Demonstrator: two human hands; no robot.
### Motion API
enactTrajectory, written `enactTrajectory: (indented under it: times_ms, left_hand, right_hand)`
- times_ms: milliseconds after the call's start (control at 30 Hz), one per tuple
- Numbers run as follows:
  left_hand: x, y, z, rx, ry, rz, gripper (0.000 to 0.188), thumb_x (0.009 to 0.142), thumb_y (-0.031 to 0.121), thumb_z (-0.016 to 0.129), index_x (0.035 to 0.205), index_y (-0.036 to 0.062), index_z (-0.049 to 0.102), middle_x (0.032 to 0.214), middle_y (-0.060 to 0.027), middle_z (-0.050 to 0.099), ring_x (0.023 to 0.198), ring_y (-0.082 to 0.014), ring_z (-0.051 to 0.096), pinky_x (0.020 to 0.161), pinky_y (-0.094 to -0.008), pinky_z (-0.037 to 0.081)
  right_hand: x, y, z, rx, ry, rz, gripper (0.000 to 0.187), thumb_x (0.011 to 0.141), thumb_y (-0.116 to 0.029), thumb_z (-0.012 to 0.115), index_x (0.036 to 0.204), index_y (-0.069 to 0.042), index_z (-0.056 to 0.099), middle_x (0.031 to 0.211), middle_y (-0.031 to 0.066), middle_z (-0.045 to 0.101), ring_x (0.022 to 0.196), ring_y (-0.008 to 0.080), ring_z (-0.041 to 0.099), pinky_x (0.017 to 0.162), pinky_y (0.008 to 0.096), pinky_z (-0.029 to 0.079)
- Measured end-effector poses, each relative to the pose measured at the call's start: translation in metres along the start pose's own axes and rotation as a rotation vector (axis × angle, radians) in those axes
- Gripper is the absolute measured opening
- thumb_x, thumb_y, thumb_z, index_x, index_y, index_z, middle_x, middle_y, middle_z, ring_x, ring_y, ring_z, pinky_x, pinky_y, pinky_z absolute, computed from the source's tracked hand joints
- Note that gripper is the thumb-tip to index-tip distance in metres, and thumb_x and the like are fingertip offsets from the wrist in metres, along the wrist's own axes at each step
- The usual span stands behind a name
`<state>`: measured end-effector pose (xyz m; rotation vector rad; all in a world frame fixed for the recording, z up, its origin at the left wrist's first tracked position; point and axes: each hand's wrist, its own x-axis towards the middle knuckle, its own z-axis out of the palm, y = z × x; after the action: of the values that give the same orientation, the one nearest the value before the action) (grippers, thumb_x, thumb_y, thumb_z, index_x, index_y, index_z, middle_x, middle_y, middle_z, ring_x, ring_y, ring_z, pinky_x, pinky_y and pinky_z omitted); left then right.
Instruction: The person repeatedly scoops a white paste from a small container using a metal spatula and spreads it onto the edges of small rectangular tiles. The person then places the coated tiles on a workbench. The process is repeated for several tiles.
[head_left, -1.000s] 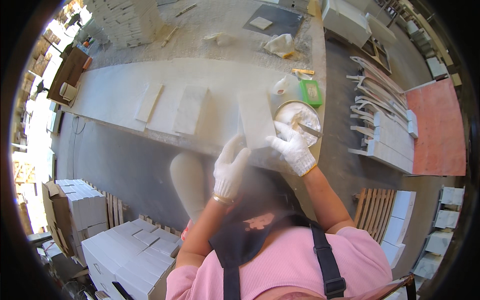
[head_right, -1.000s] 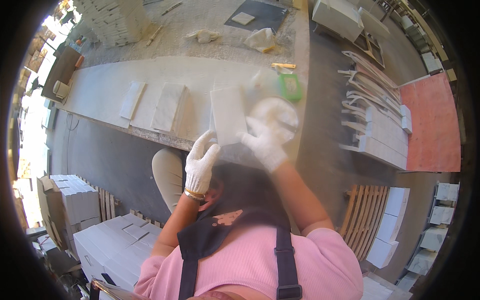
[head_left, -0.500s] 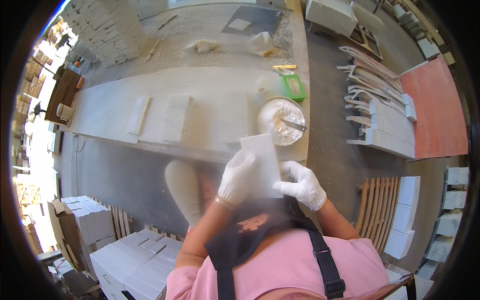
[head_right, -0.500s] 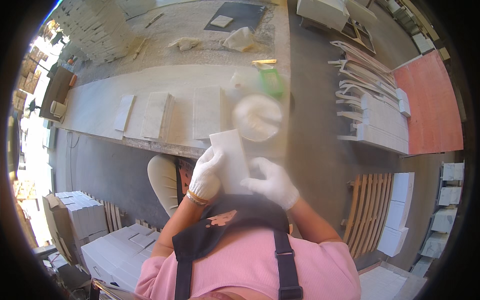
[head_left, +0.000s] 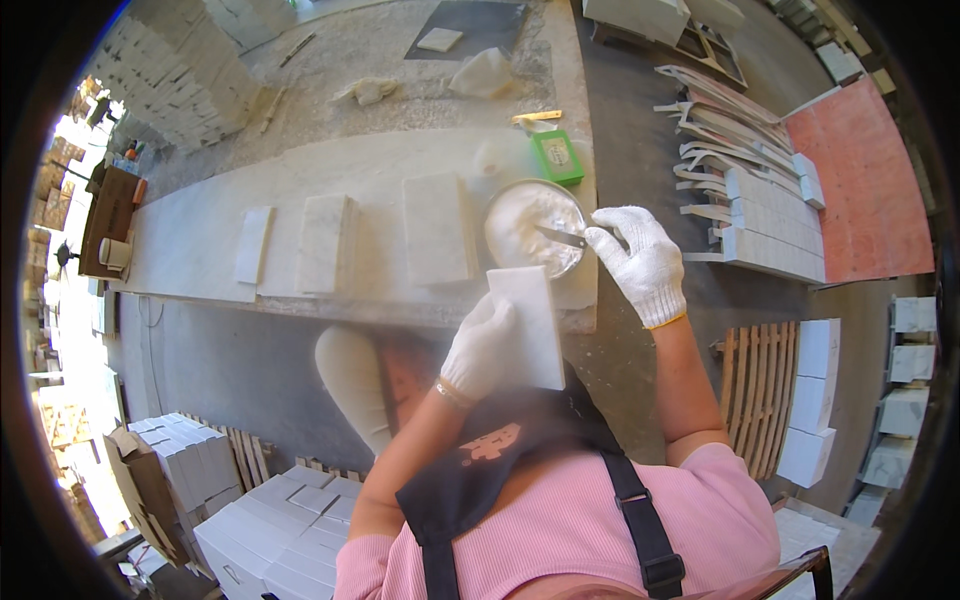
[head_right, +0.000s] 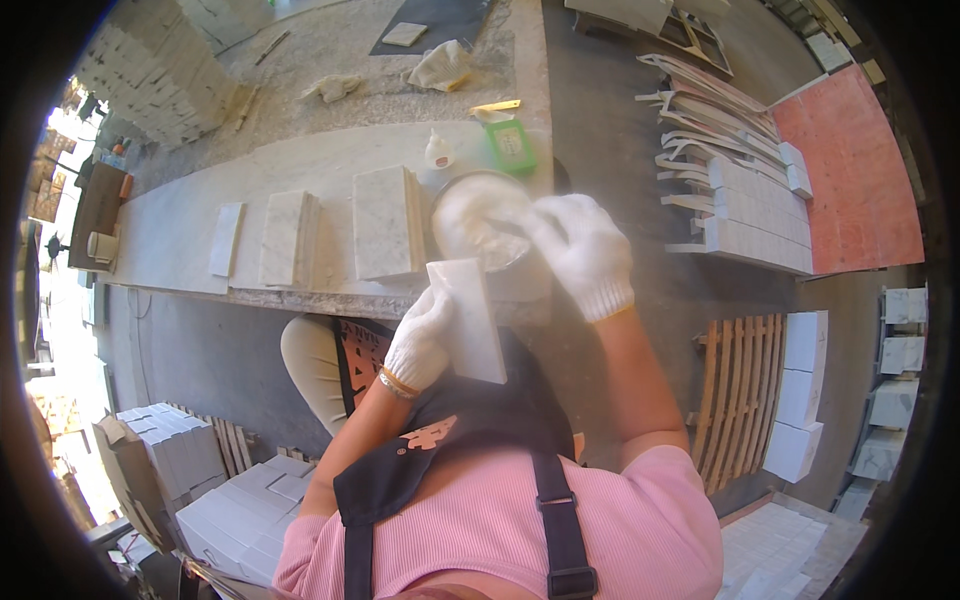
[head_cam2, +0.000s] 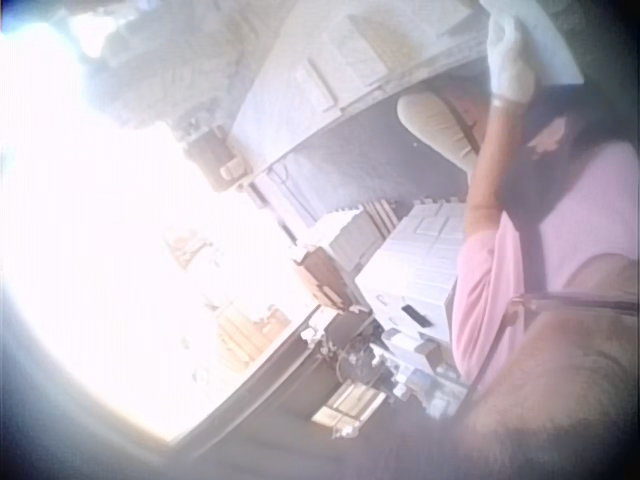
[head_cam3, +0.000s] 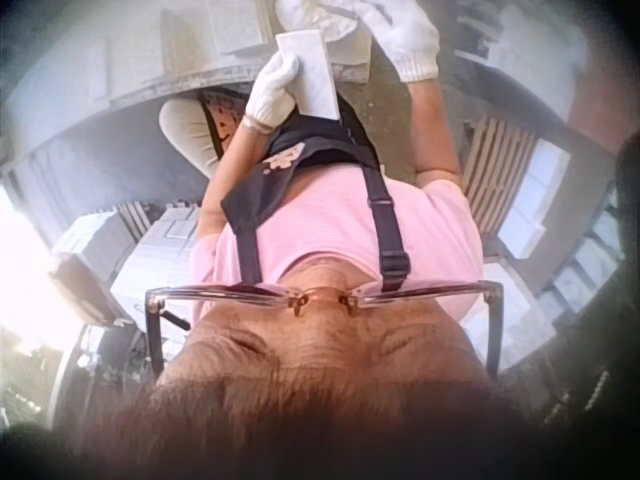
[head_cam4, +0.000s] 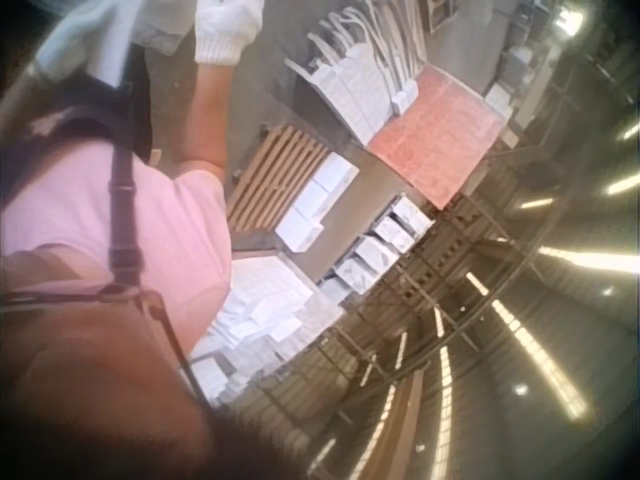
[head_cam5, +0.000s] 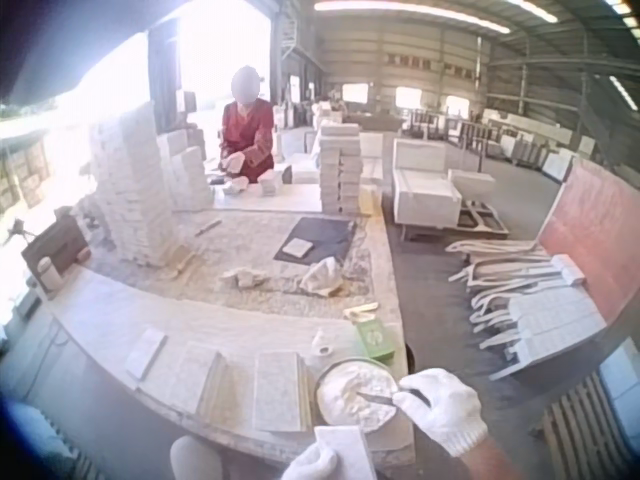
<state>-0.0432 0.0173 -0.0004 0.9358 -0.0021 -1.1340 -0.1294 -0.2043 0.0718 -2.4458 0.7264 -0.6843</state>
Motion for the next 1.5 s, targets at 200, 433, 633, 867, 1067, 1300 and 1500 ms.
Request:
enactTrajectory:
  times_ms: [200, 433, 633, 867, 1067, 1300, 1500]
  left_hand:
    - [0.017, -0.013, -0.014, -0.159, -0.041, -0.093, 0.037, 0.106, 0.028, 0.058, 0.137, 0.0074, 0.055, 0.117, -0.004, 0.064, 0.102, -0.0163, 0.063, 0.092, -0.0355, 0.053]
    - [0.03, -0.027, -0.019, -0.058, 0.035, -0.07, 0.033, 0.109, 0.027, 0.052, 0.133, 0.0041, 0.058, 0.104, 0.001, 0.063, 0.088, -0.0079, 0.059, 0.077, -0.029, 0.052]
    - [0.034, -0.025, -0.014, -0.057, 0.036, -0.002, 0.025, 0.109, 0.024, 0.053, 0.121, 0.0044, 0.061, 0.094, 0.0026, 0.061, 0.082, -0.0072, 0.058, 0.071, -0.0261, 0.051]
    - [0.029, -0.014, -0.002, -0.177, 0.138, -0.132, 0.022, 0.107, 0.025, 0.056, 0.117, 0.0065, 0.063, 0.092, 0.0032, 0.061, 0.077, -0.0062, 0.057, 0.067, -0.0251, 0.05]
    - [0.028, -0.008, 0.004, -0.102, 0.119, -0.101, 0.022, 0.105, 0.024, 0.058, 0.116, 0.0064, 0.063, 0.091, 0.0039, 0.059, 0.076, -0.0055, 0.055, 0.065, -0.0248, 0.048]
    - [0.034, -0.006, 0.011, -0.09, 0.107, -0.079, 0.023, 0.104, 0.023, 0.056, 0.12, 0.0063, 0.062, 0.09, 0.0044, 0.058, 0.074, -0.0051, 0.053, 0.064, -0.024, 0.047]
    - [0.032, -0.001, 0.015, -0.183, -0.012, -0.065, 0.031, 0.106, 0.023, 0.052, 0.131, 0.0055, 0.057, 0.103, 0.0002, 0.063, 0.085, -0.0088, 0.06, 0.074, -0.027, 0.053]
  right_hand:
    - [0.01, 0.005, 0.015, -0.166, -0.327, 0.083, 0.034, 0.089, -0.044, 0.073, 0.115, -0.022, 0.075, 0.106, 0.0069, 0.073, 0.094, 0.0284, 0.07, 0.083, 0.0396, 0.055]
    - [0.017, 0.008, 0.027, -0.148, -0.391, 0.066, 0.028, 0.088, -0.027, 0.072, 0.115, -0.022, 0.076, 0.104, 0.0087, 0.074, 0.091, 0.031, 0.07, 0.079, 0.0393, 0.056]
    - [0.021, 0.017, 0.01, 0.182, -0.306, 0.129, 0.028, 0.09, -0.017, 0.073, 0.117, -0.009, 0.075, 0.098, 0.0068, 0.076, 0.075, 0.0171, 0.068, 0.07, 0.0298, 0.054]
    - [0.027, 0.025, 0.015, 0.453, -0.393, 0.359, 0.026, 0.092, -0.011, 0.071, 0.117, -0.002, 0.074, 0.09, 0.0006, 0.072, 0.069, 0.005, 0.058, 0.063, 0.0231, 0.049]
    - [0.024, 0.028, 0.026, 0.571, -0.443, 0.436, 0.024, 0.092, -0.011, 0.07, 0.114, -0.002, 0.074, 0.088, 0.0005, 0.071, 0.068, 0.0055, 0.058, 0.061, 0.0228, 0.047]
    - [0.023, 0.023, 0.009, 0.67, -0.44, 0.478, 0.026, 0.091, -0.012, 0.07, 0.116, -0.004, 0.074, 0.086, 0.0005, 0.071, 0.066, 0.0048, 0.058, 0.057, 0.0206, 0.043]
    - [0.017, 0.0, -0.024, 0.728, -0.38, 0.546, 0.028, 0.09, -0.01, 0.069, 0.117, -0.003, 0.073, 0.084, 0.0017, 0.071, 0.063, 0.0051, 0.059, 0.055, 0.0202, 0.043]
